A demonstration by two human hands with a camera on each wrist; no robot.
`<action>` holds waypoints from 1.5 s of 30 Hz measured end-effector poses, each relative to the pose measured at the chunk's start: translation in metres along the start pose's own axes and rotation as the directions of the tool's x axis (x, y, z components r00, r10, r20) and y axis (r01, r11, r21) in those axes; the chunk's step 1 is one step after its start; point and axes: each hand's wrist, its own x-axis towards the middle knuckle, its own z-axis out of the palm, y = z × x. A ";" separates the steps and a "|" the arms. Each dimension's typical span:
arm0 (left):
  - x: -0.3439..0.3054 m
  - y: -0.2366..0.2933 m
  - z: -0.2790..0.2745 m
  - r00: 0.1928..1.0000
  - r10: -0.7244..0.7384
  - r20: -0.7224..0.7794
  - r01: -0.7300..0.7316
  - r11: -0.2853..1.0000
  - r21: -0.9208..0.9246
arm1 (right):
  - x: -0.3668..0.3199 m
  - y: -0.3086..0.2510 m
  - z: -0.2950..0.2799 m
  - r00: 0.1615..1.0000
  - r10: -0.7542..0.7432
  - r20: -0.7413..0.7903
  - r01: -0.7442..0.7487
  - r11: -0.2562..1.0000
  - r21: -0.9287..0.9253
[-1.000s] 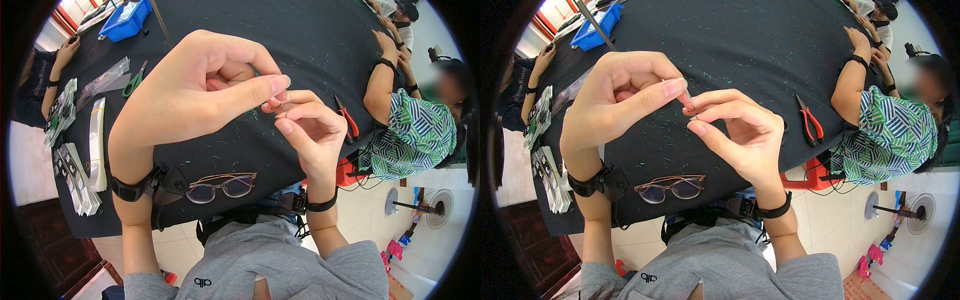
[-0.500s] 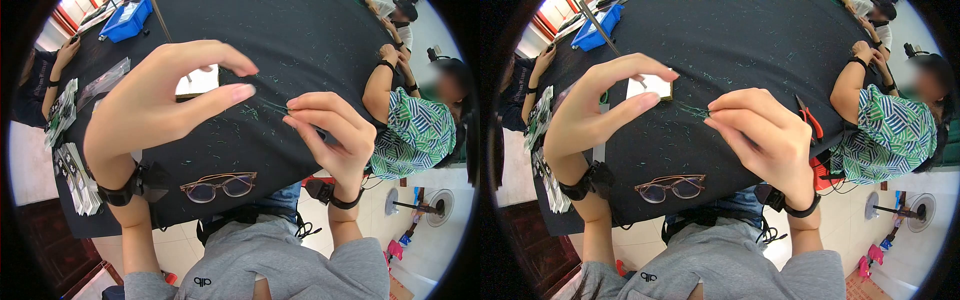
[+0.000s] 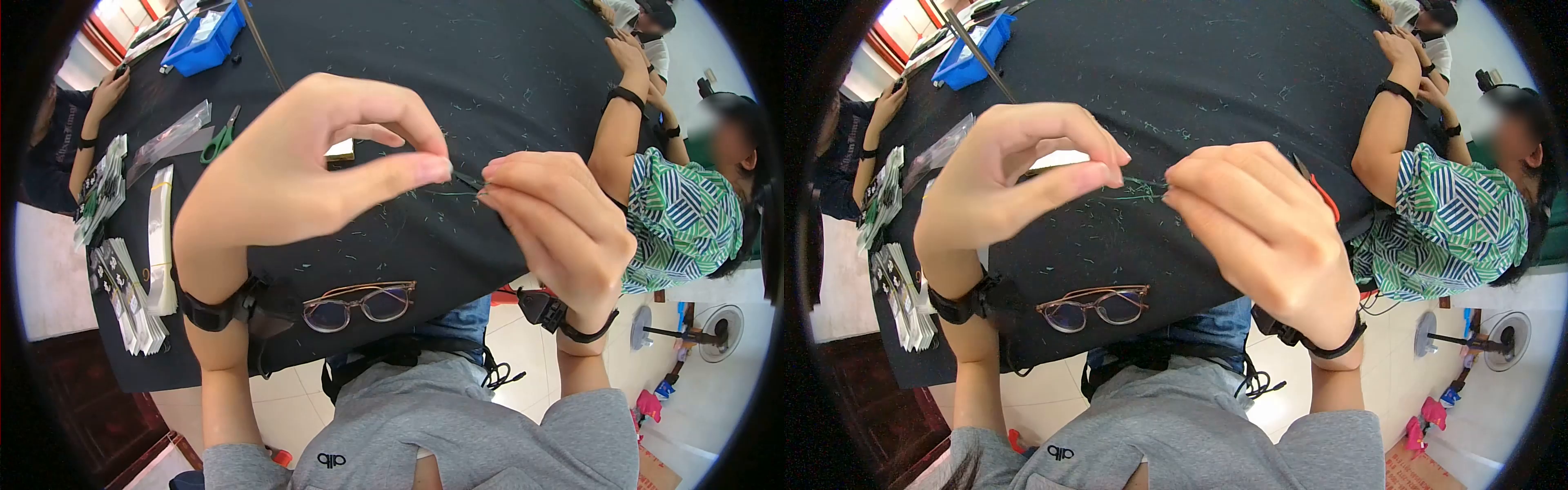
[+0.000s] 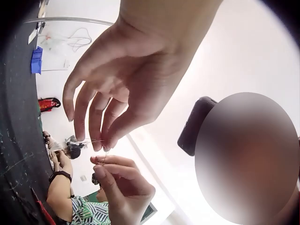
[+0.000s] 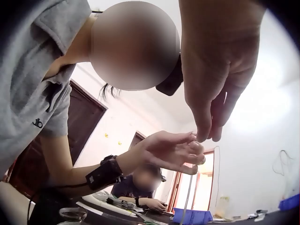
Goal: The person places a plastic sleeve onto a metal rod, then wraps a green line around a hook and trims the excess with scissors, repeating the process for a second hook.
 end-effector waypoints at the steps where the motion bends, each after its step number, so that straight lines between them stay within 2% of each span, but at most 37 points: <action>1: -0.001 0.002 -0.005 1.000 0.001 0.000 -0.001 1.000 0.002 | -0.001 0.005 -0.003 1.000 0.004 0.011 -0.005 1.000 0.006; 3: -0.002 0.005 -0.016 0.993 -0.114 0.004 0.111 0.959 -0.260 | -0.005 0.014 -0.005 1.000 0.009 0.022 -0.009 1.000 0.010; 4: -0.002 0.001 -0.020 0.996 -0.072 -0.045 0.063 0.981 -0.183 | -0.006 0.020 -0.006 1.000 0.011 0.000 -0.011 1.000 -0.016; 5: -0.003 -0.003 -0.026 0.997 -0.069 -0.044 0.060 0.982 -0.180 | -0.007 0.024 -0.005 1.000 0.009 -0.022 -0.010 0.999 -0.046; 7: -0.004 -0.007 -0.037 0.995 -0.011 0.095 0.063 0.822 -0.567 | -0.007 0.034 -0.006 0.999 0.002 -0.043 -0.005 0.998 -0.059; 8: -0.006 -0.006 -0.037 0.992 -0.010 0.125 0.068 0.880 -0.471 | -0.008 0.038 -0.008 0.998 0.001 -0.070 -0.008 0.995 -0.101; 9: -0.006 -0.005 -0.037 0.992 -0.007 0.127 0.066 0.881 -0.469 | -0.007 0.042 -0.010 0.995 0.000 -0.097 -0.014 0.990 -0.141; 11: -0.005 -0.002 -0.038 0.931 -0.204 0.304 0.301 0.900 -0.317 | -0.003 0.046 -0.014 0.991 -0.001 -0.133 -0.020 0.988 -0.156; 13: -0.001 -0.003 -0.030 0.923 -0.216 0.319 0.315 0.901 -0.299 | 0.001 0.047 -0.014 0.984 -0.071 -0.164 0.035 0.976 -0.213; 15: 0.004 0.002 -0.025 0.720 -0.323 0.614 0.603 0.730 -0.322 | 0.004 0.048 -0.010 0.982 -0.092 -0.168 0.056 0.977 -0.207; 16: 0.006 -0.007 -0.019 0.736 -0.073 0.673 0.435 0.813 -0.387 | 0.005 0.048 -0.007 0.984 -0.092 -0.152 0.062 0.979 -0.195; 17: 0.006 -0.020 -0.010 0.689 0.178 0.702 0.257 0.846 -0.467 | 0.005 0.047 -0.003 0.987 -0.092 -0.135 0.067 0.981 -0.183; 18: 0.010 -0.025 0.004 0.678 0.407 0.612 0.148 0.741 -0.656 | 0.004 0.046 0.002 0.990 -0.099 -0.106 0.081 0.984 -0.157; 19: 0.013 -0.028 0.005 0.575 0.518 0.633 0.296 0.589 -0.752 | 0.002 0.047 0.010 0.988 -0.134 -0.071 0.122 0.981 -0.151; 21: 0.006 -0.031 0.017 0.636 0.721 0.276 0.079 0.295 -0.952 | -0.004 0.037 0.029 0.989 -0.139 -0.041 0.135 0.987 -0.088; 22: 0.009 -0.023 0.021 0.712 0.698 0.072 -0.094 0.196 -0.976 | -0.006 0.028 0.038 0.988 -0.151 -0.030 0.149 0.988 -0.044; 23: 0.010 -0.013 0.024 0.748 0.649 -0.141 -0.273 0.106 -0.956 | -0.008 0.019 0.045 0.987 -0.162 -0.017 0.162 0.987 0.002; 24: 0.003 -0.003 0.022 0.855 0.461 -0.239 -0.338 0.145 -0.930 | -0.011 0.011 0.051 0.982 -0.190 0.012 0.190 0.982 -0.010; 25: -0.003 0.006 0.020 0.907 0.250 -0.338 -0.389 0.197 -0.900 | -0.013 0.004 0.057 0.981 -0.192 -0.011 0.192 0.981 0.036; 27: 0.002 0.007 0.013 0.922 0.080 -0.378 -0.351 0.579 -0.735 | -0.016 -0.007 0.061 0.979 -0.199 -0.040 0.201 0.978 0.053; 28: 0.000 0.002 0.014 0.922 0.081 -0.378 -0.352 0.579 -0.735 | -0.014 -0.008 0.057 0.979 -0.200 -0.040 0.202 0.978 0.053; 29: -0.002 -0.007 0.018 0.928 0.112 -0.354 -0.273 0.853 -0.445 | -0.010 -0.010 0.048 0.979 -0.202 -0.024 0.203 0.979 0.018; 30: -0.001 -0.011 0.021 0.938 0.130 -0.321 -0.164 0.983 -0.080 | -0.007 -0.011 0.040 0.980 -0.201 -0.005 0.201 0.979 -0.017; 31: -0.002 -0.012 0.023 0.948 0.132 -0.290 -0.104 0.988 0.110 | -0.004 -0.010 0.035 0.980 -0.200 -0.001 0.200 0.980 -0.021; 33: -0.006 0.002 0.022 0.978 -0.152 -0.141 0.169 0.978 0.121 | 0.000 -0.005 0.026 0.972 -0.234 -0.003 0.233 0.969 -0.080; 34: -0.008 -0.002 0.027 0.980 -0.089 -0.178 0.115 0.983 0.142 | 0.000 -0.003 0.022 0.976 -0.218 0.003 0.218 0.973 -0.076; 35: -0.010 0.000 0.026 0.980 -0.090 -0.179 0.116 0.983 0.140 | 0.000 -0.002 0.018 0.976 -0.219 0.005 0.218 0.973 -0.075; 37: -0.012 0.007 0.022 0.970 -0.231 -0.079 0.235 0.971 0.052 | -0.001 -0.001 0.012 0.978 -0.203 0.041 0.206 0.977 -0.058; 41: -0.012 0.011 0.019 0.966 -0.258 -0.028 0.259 0.965 0.038 | 0.000 -0.004 0.008 0.982 -0.174 0.072 0.177 0.983 -0.041; 45: -0.013 0.008 0.021 0.958 -0.285 -0.008 0.283 0.955 -0.088 | 0.002 -0.004 0.004 0.984 -0.171 0.050 0.170 0.985 0.023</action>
